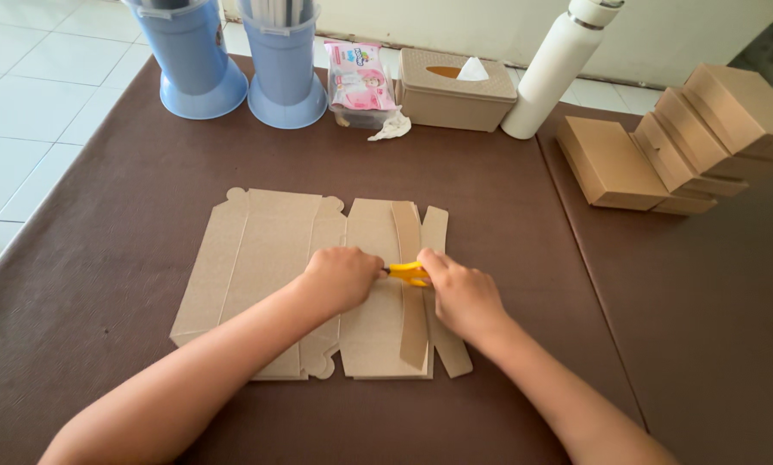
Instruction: The person folds a flat cardboard piece and then uses yellow-handled scissors to cut along its edges. The person repeatedly repositions the cardboard and continues cutting to separate sections.
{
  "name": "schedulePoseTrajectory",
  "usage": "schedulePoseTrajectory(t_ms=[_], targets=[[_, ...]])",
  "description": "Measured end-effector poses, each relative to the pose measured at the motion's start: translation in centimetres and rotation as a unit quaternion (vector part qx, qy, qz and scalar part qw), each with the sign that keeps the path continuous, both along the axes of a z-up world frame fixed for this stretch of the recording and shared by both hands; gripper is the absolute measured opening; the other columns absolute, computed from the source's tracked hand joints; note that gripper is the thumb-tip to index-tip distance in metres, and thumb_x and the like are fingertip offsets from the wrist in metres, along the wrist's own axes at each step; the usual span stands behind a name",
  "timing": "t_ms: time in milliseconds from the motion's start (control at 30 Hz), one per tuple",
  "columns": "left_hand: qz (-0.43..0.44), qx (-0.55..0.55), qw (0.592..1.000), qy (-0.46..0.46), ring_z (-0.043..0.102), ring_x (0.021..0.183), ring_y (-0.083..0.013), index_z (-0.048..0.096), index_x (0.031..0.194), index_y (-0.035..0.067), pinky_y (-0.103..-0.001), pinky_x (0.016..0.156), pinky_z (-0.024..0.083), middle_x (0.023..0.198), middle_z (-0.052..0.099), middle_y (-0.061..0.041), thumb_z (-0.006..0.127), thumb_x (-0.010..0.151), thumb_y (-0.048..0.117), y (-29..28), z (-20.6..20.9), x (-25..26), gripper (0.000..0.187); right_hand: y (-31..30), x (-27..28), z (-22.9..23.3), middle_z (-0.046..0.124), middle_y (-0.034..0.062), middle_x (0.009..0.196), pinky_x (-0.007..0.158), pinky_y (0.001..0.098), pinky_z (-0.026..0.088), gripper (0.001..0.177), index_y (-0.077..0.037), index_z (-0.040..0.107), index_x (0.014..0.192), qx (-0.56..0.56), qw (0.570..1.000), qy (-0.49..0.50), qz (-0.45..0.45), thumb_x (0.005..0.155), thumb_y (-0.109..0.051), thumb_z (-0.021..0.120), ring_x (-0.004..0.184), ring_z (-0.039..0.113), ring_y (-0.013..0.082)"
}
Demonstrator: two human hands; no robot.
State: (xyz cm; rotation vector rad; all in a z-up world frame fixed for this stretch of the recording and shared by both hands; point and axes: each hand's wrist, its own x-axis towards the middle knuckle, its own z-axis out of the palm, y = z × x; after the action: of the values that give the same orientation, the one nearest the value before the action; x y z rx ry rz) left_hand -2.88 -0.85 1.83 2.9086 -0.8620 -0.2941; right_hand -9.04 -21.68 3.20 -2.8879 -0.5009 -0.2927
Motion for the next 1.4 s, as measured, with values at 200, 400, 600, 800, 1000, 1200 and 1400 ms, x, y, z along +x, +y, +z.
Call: schedulePoseTrajectory(t_ms=[200,400,600,800,1000,1200,1400], targets=[[0.003,0.005,1.000,-0.002,0.073,0.097,-0.0313,0.070,0.115,0.019,-0.044,0.080,0.059,0.102,0.074,-0.010,0.055,0.102,0.031,-0.2,0.3,-1.3,0.024,-0.5,-0.1,-0.1,0.071,0.0102,0.106,0.066,0.0537,0.058,0.032,-0.011,0.047,0.110,0.006,1.000,0.027,0.014,0.084,0.006,0.052,0.084,0.072,0.0404],[-0.025,0.012,0.999,0.031,0.074,0.095,-0.0326,0.069,0.116,0.017,-0.045,0.079,0.059,0.100,0.074,-0.012,0.053,0.103,0.034,0.5,0.1,-3.6,0.027,-0.6,-3.2,-1.0,0.070,0.0088,0.109,0.061,0.0487,0.060,0.030,-0.009,0.046,0.111,-0.018,0.999,0.027,0.025,0.085,0.005,0.051,0.078,0.074,0.0369],[-0.026,-0.019,0.998,-0.045,0.075,0.086,-0.0328,0.068,0.114,0.015,-0.045,0.071,0.059,0.092,0.075,-0.011,0.056,0.098,0.023,1.1,0.0,-3.3,0.021,0.1,-2.6,-1.0,0.069,0.0093,0.119,0.057,0.0501,0.059,0.038,-0.010,0.050,0.116,-0.005,1.000,-0.020,-0.002,0.083,0.008,0.049,0.072,0.072,0.0406],[-0.033,-0.017,0.999,-0.021,0.074,0.086,-0.0342,0.067,0.112,0.015,-0.045,0.071,0.059,0.091,0.074,-0.012,0.058,0.093,0.017,0.9,0.1,-4.5,0.021,-0.4,-4.1,-0.7,0.069,0.0117,0.112,0.061,0.0498,0.060,0.040,-0.009,0.049,0.115,0.018,0.999,-0.025,0.040,0.079,0.008,0.050,0.076,0.072,0.0404],[-0.030,-0.001,1.000,-0.009,0.074,0.085,-0.0343,0.065,0.112,0.013,-0.045,0.071,0.059,0.091,0.074,-0.013,0.057,0.096,0.022,0.6,0.9,-4.3,0.021,-0.2,-3.6,-0.8,0.071,0.0091,0.111,0.059,0.0501,0.060,0.035,-0.011,0.051,0.113,0.013,1.000,-0.004,0.002,0.084,0.009,0.049,0.073,0.072,0.0395],[-0.049,0.006,0.999,-0.006,0.074,0.084,-0.0338,0.066,0.109,0.012,-0.045,0.070,0.059,0.090,0.073,-0.013,0.057,0.097,0.025,0.8,1.2,-5.2,0.020,-0.3,-4.6,-0.7,0.070,0.0135,0.103,0.057,0.0510,0.060,0.036,-0.007,0.047,0.112,-0.002,1.000,0.012,0.020,0.079,0.006,0.052,0.071,0.072,0.0395],[-0.040,-0.001,0.999,0.012,0.074,0.084,-0.0336,0.066,0.110,0.012,-0.045,0.071,0.059,0.090,0.074,-0.013,0.054,0.103,0.033,0.6,1.3,-4.9,0.025,-0.3,-4.2,-0.7,0.072,0.0090,0.102,0.056,0.0507,0.059,0.027,-0.011,0.048,0.110,-0.012,1.000,0.018,-0.008,0.087,0.003,0.053,0.072,0.073,0.0388]])
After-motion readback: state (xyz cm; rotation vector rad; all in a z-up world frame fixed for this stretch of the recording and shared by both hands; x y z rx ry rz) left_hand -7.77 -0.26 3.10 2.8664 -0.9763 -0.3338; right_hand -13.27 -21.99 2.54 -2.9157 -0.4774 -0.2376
